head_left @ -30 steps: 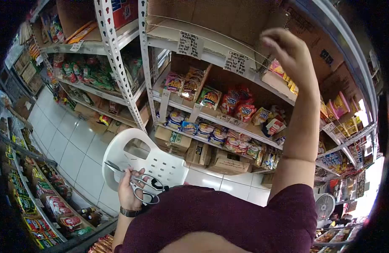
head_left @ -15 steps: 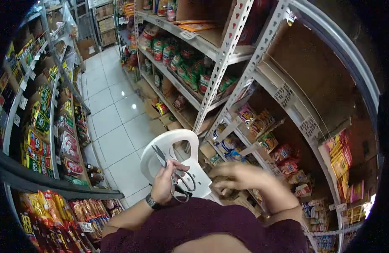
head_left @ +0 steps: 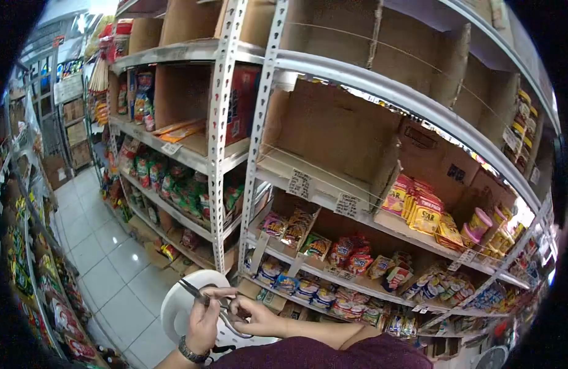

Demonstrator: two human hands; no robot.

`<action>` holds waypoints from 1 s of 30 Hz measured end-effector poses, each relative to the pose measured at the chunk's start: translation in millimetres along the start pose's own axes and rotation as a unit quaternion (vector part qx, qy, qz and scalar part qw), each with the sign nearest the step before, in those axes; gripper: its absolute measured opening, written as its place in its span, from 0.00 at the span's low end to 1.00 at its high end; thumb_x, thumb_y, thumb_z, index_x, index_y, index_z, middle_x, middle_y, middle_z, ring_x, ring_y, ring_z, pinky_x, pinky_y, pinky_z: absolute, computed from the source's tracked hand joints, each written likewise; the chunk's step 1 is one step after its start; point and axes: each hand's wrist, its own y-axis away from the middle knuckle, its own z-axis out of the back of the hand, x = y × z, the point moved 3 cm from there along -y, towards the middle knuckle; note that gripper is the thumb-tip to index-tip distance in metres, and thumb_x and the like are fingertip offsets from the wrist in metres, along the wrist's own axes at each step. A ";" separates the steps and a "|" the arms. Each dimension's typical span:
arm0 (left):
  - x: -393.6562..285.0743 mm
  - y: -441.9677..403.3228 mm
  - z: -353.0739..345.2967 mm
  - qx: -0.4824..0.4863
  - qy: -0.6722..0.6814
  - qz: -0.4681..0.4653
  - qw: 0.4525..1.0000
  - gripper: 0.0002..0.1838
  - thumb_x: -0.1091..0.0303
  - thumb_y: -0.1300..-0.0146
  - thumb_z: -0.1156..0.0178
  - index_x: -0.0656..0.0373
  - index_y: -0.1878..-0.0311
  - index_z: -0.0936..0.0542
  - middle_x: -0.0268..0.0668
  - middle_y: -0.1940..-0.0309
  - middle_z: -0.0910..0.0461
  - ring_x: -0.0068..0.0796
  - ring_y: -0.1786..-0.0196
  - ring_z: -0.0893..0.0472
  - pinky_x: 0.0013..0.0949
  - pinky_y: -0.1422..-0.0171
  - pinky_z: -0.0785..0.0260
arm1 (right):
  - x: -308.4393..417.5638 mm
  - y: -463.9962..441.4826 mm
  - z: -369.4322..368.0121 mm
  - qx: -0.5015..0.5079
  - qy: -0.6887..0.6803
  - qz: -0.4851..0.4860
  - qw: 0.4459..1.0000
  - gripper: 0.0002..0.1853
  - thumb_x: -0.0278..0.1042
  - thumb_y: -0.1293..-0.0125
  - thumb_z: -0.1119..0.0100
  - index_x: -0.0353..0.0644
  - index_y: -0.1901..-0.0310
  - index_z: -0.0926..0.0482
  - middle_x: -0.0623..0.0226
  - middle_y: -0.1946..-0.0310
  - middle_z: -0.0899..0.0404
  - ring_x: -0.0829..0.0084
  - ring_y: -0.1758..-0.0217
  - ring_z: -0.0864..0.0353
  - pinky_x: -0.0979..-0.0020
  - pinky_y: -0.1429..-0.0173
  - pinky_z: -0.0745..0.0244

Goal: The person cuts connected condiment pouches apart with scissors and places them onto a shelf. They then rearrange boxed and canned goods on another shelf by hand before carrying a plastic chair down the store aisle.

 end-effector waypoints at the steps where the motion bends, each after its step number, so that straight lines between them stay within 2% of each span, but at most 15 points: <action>1: -17.7 -6.0 -9.3 0.082 -0.088 -0.045 0.992 0.19 0.59 0.30 0.58 0.64 0.45 0.35 0.45 0.47 0.30 0.31 0.47 0.30 0.34 0.40 0.40 | 2.2 5.6 5.0 -0.036 -0.045 0.009 0.998 0.12 0.25 0.43 0.40 0.42 0.61 0.34 0.75 0.66 0.33 0.84 0.67 0.34 0.79 0.63 0.35; 2: -40.1 -10.4 -20.2 0.102 -0.084 -0.081 0.988 0.30 0.50 0.32 0.58 0.66 0.38 0.41 0.46 0.41 0.35 0.35 0.39 0.35 0.38 0.35 0.44 | 6.3 10.8 11.0 -0.058 -0.038 0.017 0.997 0.12 0.25 0.43 0.40 0.42 0.61 0.34 0.75 0.66 0.33 0.84 0.67 0.34 0.79 0.63 0.35; 3: -61.0 -18.6 -28.7 0.096 -0.019 -0.086 0.991 0.30 0.49 0.32 0.59 0.64 0.37 0.41 0.47 0.38 0.39 0.37 0.36 0.38 0.40 0.32 0.47 | 9.7 17.9 18.1 -0.099 -0.035 0.014 0.994 0.13 0.24 0.42 0.40 0.42 0.60 0.35 0.75 0.65 0.33 0.85 0.66 0.33 0.80 0.62 0.35; 4: -66.3 -34.2 -18.0 0.099 -0.059 -0.082 0.990 0.51 0.31 0.46 0.50 0.68 0.34 0.48 0.44 0.37 0.42 0.36 0.35 0.41 0.39 0.33 0.49 | 12.3 25.5 23.8 -0.141 -0.032 0.010 0.989 0.15 0.23 0.41 0.40 0.43 0.59 0.36 0.75 0.64 0.33 0.85 0.65 0.33 0.81 0.61 0.35; 5: -87.9 -37.8 -22.5 0.062 -0.080 -0.181 0.978 0.42 0.37 0.40 0.54 0.61 0.33 0.46 0.47 0.34 0.42 0.40 0.31 0.44 0.43 0.29 0.53 | 15.0 31.2 29.0 -0.167 -0.094 0.014 0.981 0.15 0.21 0.41 0.41 0.43 0.59 0.38 0.73 0.64 0.32 0.85 0.63 0.31 0.80 0.60 0.34; 6: -109.1 -43.3 -13.4 0.025 -0.097 -0.189 0.977 0.49 0.31 0.46 0.51 0.61 0.32 0.48 0.48 0.32 0.46 0.41 0.30 0.46 0.42 0.29 0.53 | 17.4 38.8 36.8 -0.194 -0.106 0.000 0.975 0.15 0.21 0.40 0.42 0.43 0.59 0.38 0.73 0.65 0.32 0.84 0.63 0.30 0.80 0.60 0.33; 7: -135.5 -42.1 -16.6 -0.013 -0.117 -0.258 0.959 0.53 0.27 0.50 0.51 0.61 0.32 0.48 0.49 0.31 0.49 0.43 0.30 0.46 0.45 0.30 0.53 | 21.5 47.0 44.4 -0.217 -0.120 -0.016 0.969 0.14 0.21 0.40 0.43 0.43 0.59 0.38 0.72 0.65 0.32 0.84 0.63 0.30 0.80 0.59 0.32; 8: -160.8 -46.0 -7.5 -0.001 -0.101 -0.338 0.936 0.56 0.23 0.54 0.51 0.59 0.31 0.47 0.49 0.30 0.52 0.45 0.29 0.47 0.48 0.31 0.54 | 36.7 53.1 47.9 -0.247 -0.128 -0.009 0.961 0.14 0.22 0.39 0.42 0.44 0.60 0.38 0.72 0.68 0.32 0.84 0.66 0.30 0.80 0.63 0.32; 10: -235.7 -36.0 -34.8 -0.044 -0.109 -0.476 0.871 0.48 0.28 0.47 0.53 0.59 0.35 0.39 0.50 0.37 0.38 0.47 0.38 0.34 0.50 0.38 0.42 | 36.7 70.6 56.8 -0.305 -0.149 0.002 0.941 0.13 0.23 0.39 0.42 0.43 0.61 0.38 0.74 0.70 0.32 0.87 0.69 0.33 0.83 0.67 0.35; 13: -278.1 -30.6 -57.4 0.036 -0.114 -0.610 0.783 0.46 0.30 0.47 0.52 0.59 0.35 0.38 0.50 0.37 0.37 0.47 0.39 0.33 0.50 0.38 0.42 | 43.7 99.2 64.9 -0.386 -0.167 -0.055 0.905 0.12 0.22 0.39 0.43 0.43 0.61 0.37 0.76 0.68 0.34 0.88 0.68 0.35 0.83 0.67 0.39; 17: -271.7 -33.3 -75.1 0.125 -0.090 -0.643 0.750 0.44 0.32 0.46 0.52 0.60 0.36 0.37 0.50 0.38 0.37 0.47 0.39 0.33 0.49 0.38 0.42 | 27.9 128.8 67.1 -0.454 -0.209 -0.048 0.865 0.13 0.26 0.37 0.44 0.46 0.59 0.39 0.75 0.74 0.33 0.86 0.80 0.38 0.82 0.80 0.45; 19: -267.9 -32.9 -79.6 0.154 -0.078 -0.646 0.744 0.43 0.33 0.46 0.52 0.60 0.36 0.37 0.50 0.38 0.37 0.47 0.39 0.33 0.49 0.38 0.42 | 32.3 142.6 66.1 -0.466 -0.213 -0.091 0.854 0.13 0.28 0.37 0.44 0.46 0.59 0.40 0.75 0.74 0.33 0.86 0.81 0.38 0.82 0.80 0.45; 24: -253.4 -24.1 -74.4 0.200 -0.064 -0.636 0.742 0.41 0.36 0.45 0.52 0.60 0.37 0.36 0.50 0.39 0.36 0.47 0.40 0.33 0.49 0.38 0.41 | 33.7 156.1 62.7 -0.512 -0.212 -0.062 0.830 0.13 0.27 0.38 0.43 0.45 0.59 0.38 0.73 0.77 0.34 0.84 0.81 0.37 0.80 0.80 0.41; 25: -250.2 -22.9 -72.3 0.211 -0.063 -0.629 0.746 0.40 0.36 0.45 0.52 0.60 0.38 0.36 0.49 0.39 0.36 0.47 0.40 0.33 0.49 0.38 0.41 | 29.4 158.7 63.2 -0.532 -0.159 -0.069 0.829 0.13 0.28 0.39 0.41 0.45 0.61 0.38 0.75 0.75 0.33 0.87 0.81 0.37 0.82 0.79 0.43; 30: -239.2 -4.4 -52.9 0.254 -0.059 -0.604 0.753 0.38 0.39 0.44 0.51 0.60 0.38 0.35 0.49 0.40 0.35 0.47 0.40 0.32 0.49 0.38 0.41 | 35.4 159.6 61.2 -0.535 -0.160 -0.086 0.825 0.13 0.31 0.40 0.40 0.45 0.61 0.37 0.77 0.75 0.33 0.88 0.81 0.38 0.85 0.82 0.43</action>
